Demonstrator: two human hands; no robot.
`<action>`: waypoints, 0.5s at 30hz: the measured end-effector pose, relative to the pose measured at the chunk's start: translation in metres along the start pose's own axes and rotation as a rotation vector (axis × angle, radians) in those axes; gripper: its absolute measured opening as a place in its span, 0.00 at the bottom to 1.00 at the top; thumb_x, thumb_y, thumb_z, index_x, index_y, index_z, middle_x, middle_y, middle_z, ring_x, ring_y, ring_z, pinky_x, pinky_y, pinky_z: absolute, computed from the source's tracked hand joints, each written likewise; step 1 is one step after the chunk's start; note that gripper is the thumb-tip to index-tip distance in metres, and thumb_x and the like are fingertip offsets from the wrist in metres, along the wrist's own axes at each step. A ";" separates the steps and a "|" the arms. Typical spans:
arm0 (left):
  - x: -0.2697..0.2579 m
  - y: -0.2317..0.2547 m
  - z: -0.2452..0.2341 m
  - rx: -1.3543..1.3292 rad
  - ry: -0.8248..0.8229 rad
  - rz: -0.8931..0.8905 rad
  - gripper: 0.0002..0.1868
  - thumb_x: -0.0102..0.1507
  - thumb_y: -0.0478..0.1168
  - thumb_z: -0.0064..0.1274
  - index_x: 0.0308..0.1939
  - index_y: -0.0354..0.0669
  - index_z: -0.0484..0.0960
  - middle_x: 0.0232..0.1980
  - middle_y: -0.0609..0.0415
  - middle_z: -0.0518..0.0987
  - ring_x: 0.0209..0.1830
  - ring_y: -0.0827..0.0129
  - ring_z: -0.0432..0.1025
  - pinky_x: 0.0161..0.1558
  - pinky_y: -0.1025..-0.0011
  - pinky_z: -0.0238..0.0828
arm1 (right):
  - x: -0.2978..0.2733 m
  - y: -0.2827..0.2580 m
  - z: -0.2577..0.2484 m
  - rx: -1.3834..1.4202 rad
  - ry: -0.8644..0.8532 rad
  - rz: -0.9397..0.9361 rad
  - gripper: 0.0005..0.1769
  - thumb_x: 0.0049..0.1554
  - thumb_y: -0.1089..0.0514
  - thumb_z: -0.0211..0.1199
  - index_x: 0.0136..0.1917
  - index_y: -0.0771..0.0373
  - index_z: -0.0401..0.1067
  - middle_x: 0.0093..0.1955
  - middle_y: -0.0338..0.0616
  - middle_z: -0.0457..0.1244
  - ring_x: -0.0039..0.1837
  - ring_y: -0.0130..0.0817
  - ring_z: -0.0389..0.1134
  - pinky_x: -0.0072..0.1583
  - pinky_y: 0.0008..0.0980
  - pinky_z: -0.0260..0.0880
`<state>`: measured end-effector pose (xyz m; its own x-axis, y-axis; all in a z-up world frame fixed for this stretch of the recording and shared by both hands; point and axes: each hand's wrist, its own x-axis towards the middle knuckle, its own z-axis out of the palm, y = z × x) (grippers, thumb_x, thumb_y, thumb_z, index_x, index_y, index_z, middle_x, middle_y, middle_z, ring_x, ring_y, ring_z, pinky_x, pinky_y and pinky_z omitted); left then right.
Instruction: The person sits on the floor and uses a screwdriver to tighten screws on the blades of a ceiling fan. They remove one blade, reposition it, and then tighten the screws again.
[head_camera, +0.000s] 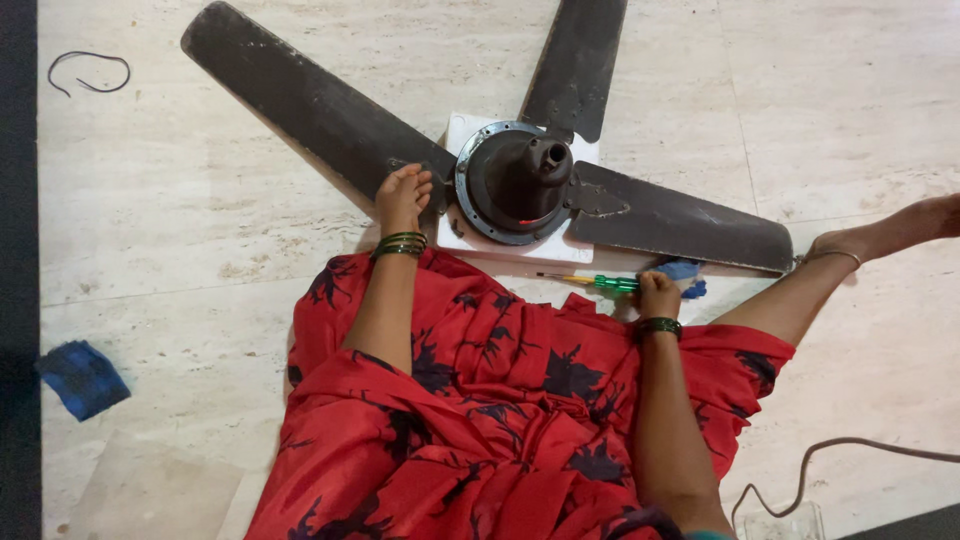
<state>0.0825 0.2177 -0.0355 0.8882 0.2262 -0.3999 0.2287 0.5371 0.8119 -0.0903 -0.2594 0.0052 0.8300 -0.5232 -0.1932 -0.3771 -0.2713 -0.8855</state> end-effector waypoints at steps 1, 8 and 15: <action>0.001 -0.002 -0.004 0.027 0.012 0.002 0.12 0.68 0.40 0.51 0.52 0.38 0.81 0.42 0.50 0.84 0.33 0.72 0.74 0.35 0.76 0.69 | 0.001 -0.002 0.006 -0.137 0.013 -0.138 0.08 0.62 0.58 0.63 0.48 0.66 0.77 0.40 0.44 0.68 0.40 0.33 0.69 0.43 0.34 0.68; -0.056 -0.005 0.004 0.981 0.081 0.375 0.11 0.65 0.43 0.56 0.44 0.42 0.88 0.42 0.46 0.86 0.40 0.59 0.81 0.44 0.64 0.76 | -0.013 -0.006 0.046 -0.505 0.118 -0.563 0.17 0.63 0.57 0.67 0.62 0.67 0.74 0.58 0.54 0.67 0.61 0.51 0.68 0.62 0.44 0.68; -0.114 0.019 0.033 1.225 0.118 0.525 0.31 0.56 0.43 0.67 0.59 0.37 0.73 0.42 0.40 0.83 0.42 0.44 0.78 0.42 0.52 0.73 | -0.054 -0.044 0.116 -0.291 -0.022 -0.251 0.30 0.50 0.55 0.76 0.56 0.71 0.63 0.46 0.59 0.67 0.46 0.51 0.70 0.47 0.45 0.69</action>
<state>-0.0011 0.1754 0.0397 0.9551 0.2818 0.0915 0.1357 -0.6907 0.7103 -0.0709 -0.1250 0.0056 0.9187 -0.3949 0.0023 -0.2597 -0.6085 -0.7498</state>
